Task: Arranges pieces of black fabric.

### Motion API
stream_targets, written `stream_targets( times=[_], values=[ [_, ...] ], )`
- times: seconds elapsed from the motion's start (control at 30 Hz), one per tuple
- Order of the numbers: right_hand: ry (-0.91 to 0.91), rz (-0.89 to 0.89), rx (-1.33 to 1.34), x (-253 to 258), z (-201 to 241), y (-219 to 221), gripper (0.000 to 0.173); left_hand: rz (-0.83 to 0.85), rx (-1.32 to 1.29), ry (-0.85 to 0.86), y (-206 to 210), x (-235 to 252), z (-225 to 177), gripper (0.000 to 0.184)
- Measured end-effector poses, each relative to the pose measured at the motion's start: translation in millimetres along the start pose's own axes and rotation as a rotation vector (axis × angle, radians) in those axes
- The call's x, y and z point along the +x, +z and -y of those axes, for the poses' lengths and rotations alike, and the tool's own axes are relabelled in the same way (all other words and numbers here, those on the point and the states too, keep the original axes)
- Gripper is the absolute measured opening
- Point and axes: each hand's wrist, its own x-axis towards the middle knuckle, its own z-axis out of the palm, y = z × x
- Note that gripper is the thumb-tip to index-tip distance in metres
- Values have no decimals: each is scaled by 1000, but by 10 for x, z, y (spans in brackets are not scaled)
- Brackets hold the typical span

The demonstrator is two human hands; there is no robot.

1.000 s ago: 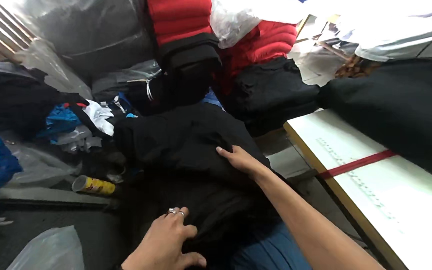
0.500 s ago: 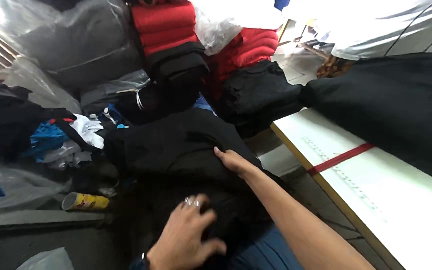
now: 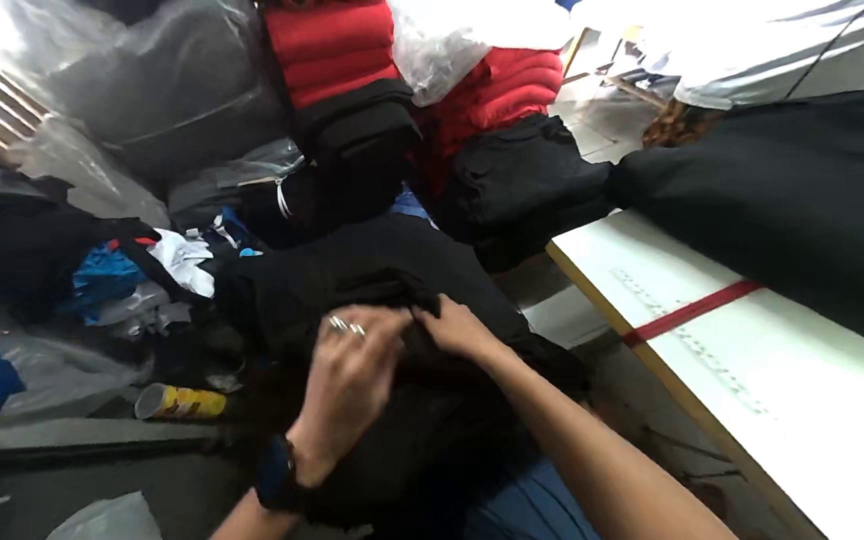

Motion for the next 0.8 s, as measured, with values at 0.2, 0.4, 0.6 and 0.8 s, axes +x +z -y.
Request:
stream_targets(
  times=[0.2, 0.4, 0.6, 0.8],
  values=[
    [-31, 51, 149, 135, -129, -89, 73, 703, 39, -179, 16, -989, -212, 72],
    [-284, 330, -400, -503, 398, -25, 134, 577, -120, -102, -540, -148, 240, 28],
    [29, -32, 32, 132, -1, -36, 72, -47, 23, -34, 119, -53, 61, 31],
    [6, 48, 137, 253, -114, -74, 72, 737, 9, -198, -6, -1056, -97, 72]
  ],
)
